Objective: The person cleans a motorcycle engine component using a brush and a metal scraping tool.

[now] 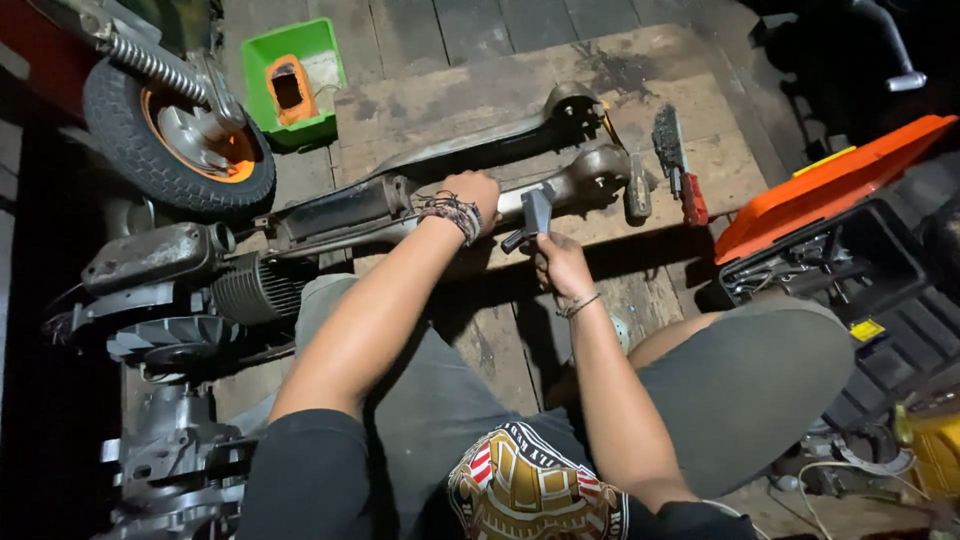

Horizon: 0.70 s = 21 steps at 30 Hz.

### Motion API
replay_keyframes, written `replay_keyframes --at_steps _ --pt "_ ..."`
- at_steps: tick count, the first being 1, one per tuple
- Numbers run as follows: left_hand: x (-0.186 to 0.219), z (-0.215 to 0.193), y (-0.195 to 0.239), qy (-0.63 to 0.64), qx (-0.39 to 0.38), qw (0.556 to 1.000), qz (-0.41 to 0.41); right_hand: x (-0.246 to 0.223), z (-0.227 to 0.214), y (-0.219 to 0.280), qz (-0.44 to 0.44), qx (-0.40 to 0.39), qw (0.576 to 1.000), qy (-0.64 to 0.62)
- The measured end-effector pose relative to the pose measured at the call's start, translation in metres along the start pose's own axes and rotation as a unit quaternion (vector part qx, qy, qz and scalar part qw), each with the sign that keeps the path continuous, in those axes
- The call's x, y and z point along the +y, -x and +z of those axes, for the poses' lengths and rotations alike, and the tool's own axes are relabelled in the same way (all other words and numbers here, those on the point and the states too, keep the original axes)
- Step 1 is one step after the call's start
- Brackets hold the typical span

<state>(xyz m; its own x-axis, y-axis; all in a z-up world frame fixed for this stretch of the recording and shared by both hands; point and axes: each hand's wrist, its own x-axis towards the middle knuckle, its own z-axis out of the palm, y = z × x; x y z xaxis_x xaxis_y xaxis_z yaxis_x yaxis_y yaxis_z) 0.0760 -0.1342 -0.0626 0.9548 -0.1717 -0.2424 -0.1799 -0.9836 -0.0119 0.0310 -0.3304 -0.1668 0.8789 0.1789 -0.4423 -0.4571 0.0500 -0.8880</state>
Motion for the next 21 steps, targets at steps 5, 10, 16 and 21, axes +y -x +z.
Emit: replay_keyframes --at_steps 5,10,16,21 --pt "0.004 -0.003 0.006 0.014 -0.005 1.0 0.0 0.024 -0.017 -0.038 -0.016 -0.001 1.0 -0.006" --pt "0.003 -0.01 0.011 0.015 -0.003 1.0 0.004 0.022 -0.004 -0.016 -0.055 0.028 0.998 0.001" --pt "0.004 -0.018 0.012 0.011 -0.027 1.0 0.003 -0.015 0.01 0.023 -0.235 0.154 0.946 0.165" --pt "0.006 -0.026 0.017 0.014 -0.031 0.999 0.001 -0.018 0.022 0.039 -0.379 0.23 0.836 0.322"
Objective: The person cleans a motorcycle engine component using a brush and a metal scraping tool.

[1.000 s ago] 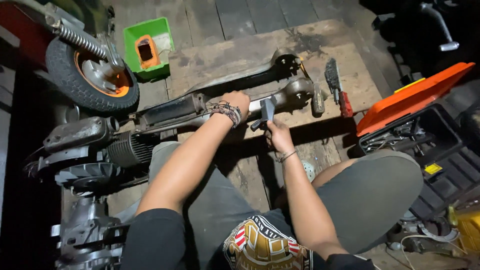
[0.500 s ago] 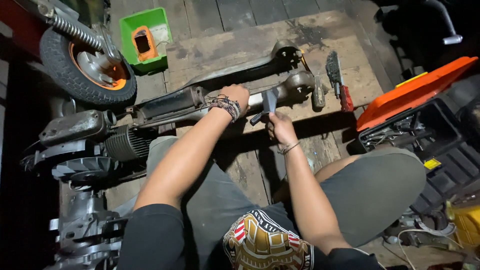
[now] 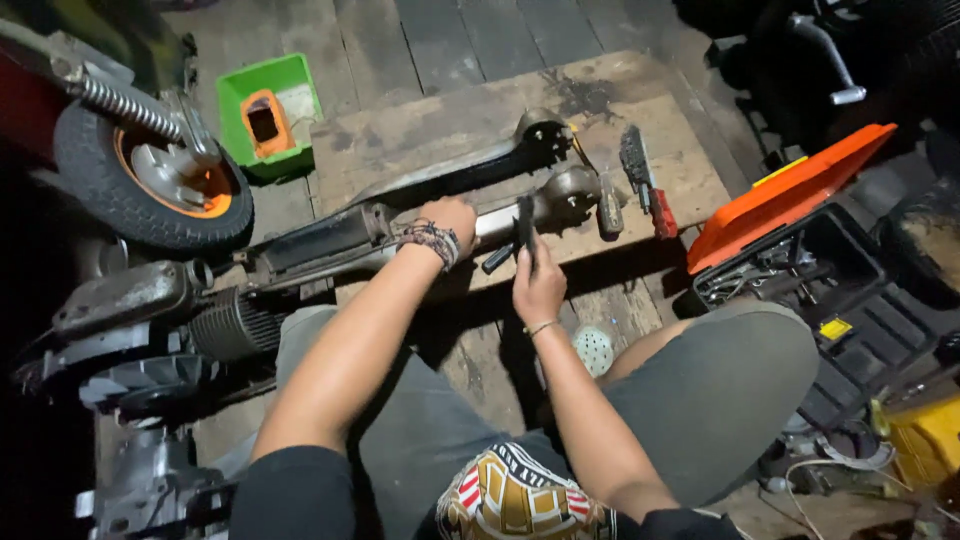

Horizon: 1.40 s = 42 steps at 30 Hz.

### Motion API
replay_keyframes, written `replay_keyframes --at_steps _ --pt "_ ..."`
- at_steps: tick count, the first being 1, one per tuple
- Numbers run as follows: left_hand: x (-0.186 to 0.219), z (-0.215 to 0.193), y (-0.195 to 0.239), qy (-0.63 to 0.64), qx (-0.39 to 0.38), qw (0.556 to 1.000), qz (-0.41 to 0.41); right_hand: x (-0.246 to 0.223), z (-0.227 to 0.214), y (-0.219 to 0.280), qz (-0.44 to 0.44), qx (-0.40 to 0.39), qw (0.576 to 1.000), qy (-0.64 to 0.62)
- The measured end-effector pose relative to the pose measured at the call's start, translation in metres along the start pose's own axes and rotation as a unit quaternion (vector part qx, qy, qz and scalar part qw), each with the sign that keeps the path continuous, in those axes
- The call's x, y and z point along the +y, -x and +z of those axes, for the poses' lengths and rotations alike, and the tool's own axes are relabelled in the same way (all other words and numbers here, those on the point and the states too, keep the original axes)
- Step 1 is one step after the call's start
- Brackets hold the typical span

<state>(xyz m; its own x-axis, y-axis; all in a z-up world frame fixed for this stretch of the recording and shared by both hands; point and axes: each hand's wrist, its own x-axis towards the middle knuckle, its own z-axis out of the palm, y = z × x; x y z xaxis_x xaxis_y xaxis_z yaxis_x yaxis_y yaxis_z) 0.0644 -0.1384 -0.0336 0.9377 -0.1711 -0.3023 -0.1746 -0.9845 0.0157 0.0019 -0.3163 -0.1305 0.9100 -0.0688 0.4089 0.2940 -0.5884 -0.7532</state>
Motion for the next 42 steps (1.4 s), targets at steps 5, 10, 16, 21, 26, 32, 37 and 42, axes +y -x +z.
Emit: replay_keyframes --at_steps 5,10,16,21,26,32,37,42 --pt "-0.002 0.006 -0.001 -0.004 0.008 1.0 0.012 0.007 0.005 0.009 0.001 -0.022 1.0 0.009" --pt "-0.002 0.008 0.002 0.004 0.002 1.0 0.008 -0.003 -0.004 0.009 0.04 -0.056 0.998 0.003" --pt "0.009 0.011 -0.005 -0.005 0.025 0.999 0.041 0.007 -0.002 0.011 -0.002 -0.056 0.998 0.035" --pt "0.01 0.017 -0.007 -0.009 -0.007 1.0 0.015 0.011 0.007 0.009 -0.068 -0.05 0.996 0.039" --pt "-0.001 0.047 -0.031 -0.07 0.015 0.997 0.0 0.019 0.025 -0.019 -0.065 -0.037 0.996 0.04" --pt "-0.005 0.052 -0.026 -0.06 0.069 0.996 0.011 0.013 0.019 0.0 -0.059 0.002 0.998 0.034" --pt "-0.003 0.071 -0.048 -0.084 0.11 0.99 0.016 0.02 0.023 0.01 -0.037 0.011 0.999 0.037" --pt "-0.012 0.092 -0.089 0.036 0.188 0.981 -0.034 0.012 0.036 -0.027 -0.067 0.007 0.996 0.06"
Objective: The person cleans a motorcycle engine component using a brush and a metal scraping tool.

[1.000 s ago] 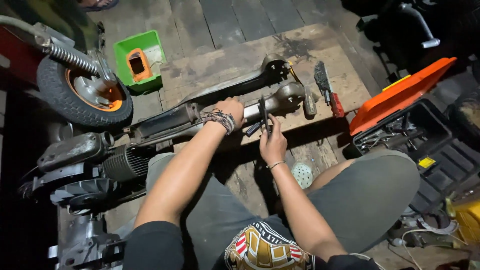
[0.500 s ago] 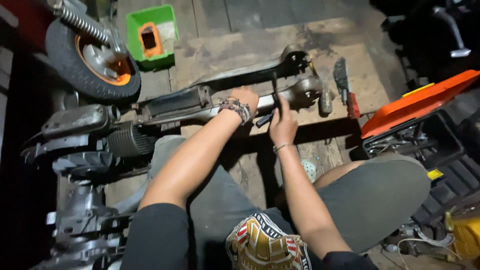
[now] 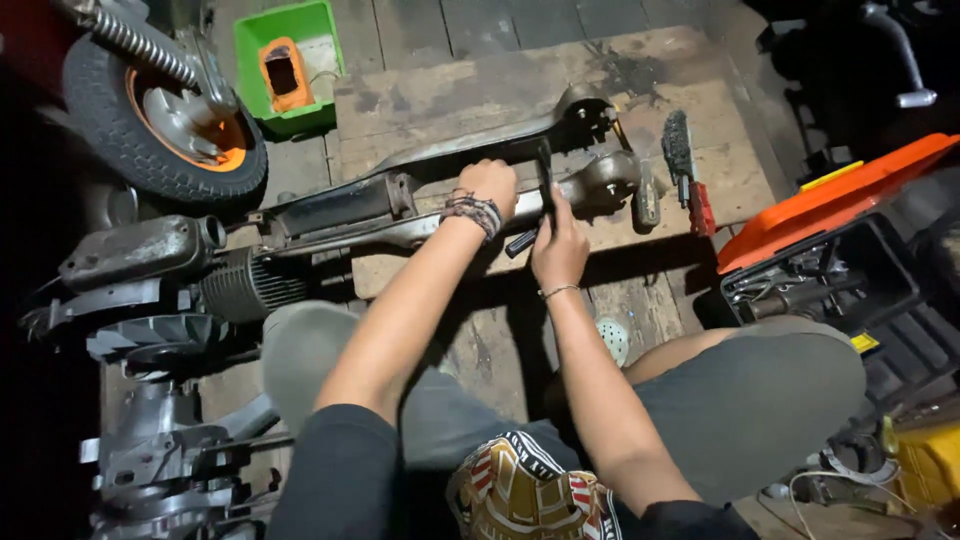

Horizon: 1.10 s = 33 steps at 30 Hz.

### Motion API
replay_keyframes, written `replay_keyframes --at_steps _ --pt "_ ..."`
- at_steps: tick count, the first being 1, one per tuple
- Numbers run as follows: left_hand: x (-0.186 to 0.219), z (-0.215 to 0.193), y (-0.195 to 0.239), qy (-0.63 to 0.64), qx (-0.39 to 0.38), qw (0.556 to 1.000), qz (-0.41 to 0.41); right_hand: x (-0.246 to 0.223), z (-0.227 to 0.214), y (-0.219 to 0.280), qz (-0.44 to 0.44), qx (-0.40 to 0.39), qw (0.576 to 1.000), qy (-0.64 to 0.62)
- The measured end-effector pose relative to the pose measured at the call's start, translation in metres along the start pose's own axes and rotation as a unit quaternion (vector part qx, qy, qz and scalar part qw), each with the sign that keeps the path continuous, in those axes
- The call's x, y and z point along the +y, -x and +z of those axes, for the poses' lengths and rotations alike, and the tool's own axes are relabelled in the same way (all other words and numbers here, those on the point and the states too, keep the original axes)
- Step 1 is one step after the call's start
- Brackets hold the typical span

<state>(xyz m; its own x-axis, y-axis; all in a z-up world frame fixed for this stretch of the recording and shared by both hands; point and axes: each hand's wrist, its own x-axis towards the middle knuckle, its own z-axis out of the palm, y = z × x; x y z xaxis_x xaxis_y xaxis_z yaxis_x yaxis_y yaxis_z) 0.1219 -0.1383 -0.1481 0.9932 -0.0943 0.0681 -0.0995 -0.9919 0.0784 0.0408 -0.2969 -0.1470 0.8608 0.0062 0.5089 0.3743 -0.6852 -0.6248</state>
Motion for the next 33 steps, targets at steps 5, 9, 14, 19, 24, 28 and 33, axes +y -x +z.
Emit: replay_keyframes --at_steps 5,9,14,19,24,28,33 --pt "-0.005 -0.061 0.027 0.176 -0.014 0.983 -0.051 0.003 -0.005 0.02 -0.002 0.01 1.0 -0.011" --pt "-0.005 -0.085 0.041 0.286 -0.019 0.955 -0.083 0.0 -0.001 0.027 -0.019 0.042 0.998 -0.04" --pt "-0.007 -0.04 0.037 0.264 0.054 0.961 -0.068 -0.002 0.016 0.004 -0.053 0.033 0.998 -0.024" --pt "-0.005 -0.052 0.041 0.24 0.074 0.966 -0.069 -0.009 -0.009 0.027 -0.063 0.015 0.998 -0.014" --pt "-0.005 -0.039 0.039 0.246 0.081 0.964 -0.065 -0.004 -0.001 0.033 -0.019 -0.003 1.0 -0.01" --pt "-0.004 -0.032 0.04 0.219 0.087 0.97 -0.055 -0.017 0.008 0.005 -0.023 -0.007 1.0 -0.004" --pt "-0.008 -0.013 0.035 0.197 0.105 0.973 -0.058 -0.008 0.001 0.016 -0.031 -0.042 0.999 0.015"
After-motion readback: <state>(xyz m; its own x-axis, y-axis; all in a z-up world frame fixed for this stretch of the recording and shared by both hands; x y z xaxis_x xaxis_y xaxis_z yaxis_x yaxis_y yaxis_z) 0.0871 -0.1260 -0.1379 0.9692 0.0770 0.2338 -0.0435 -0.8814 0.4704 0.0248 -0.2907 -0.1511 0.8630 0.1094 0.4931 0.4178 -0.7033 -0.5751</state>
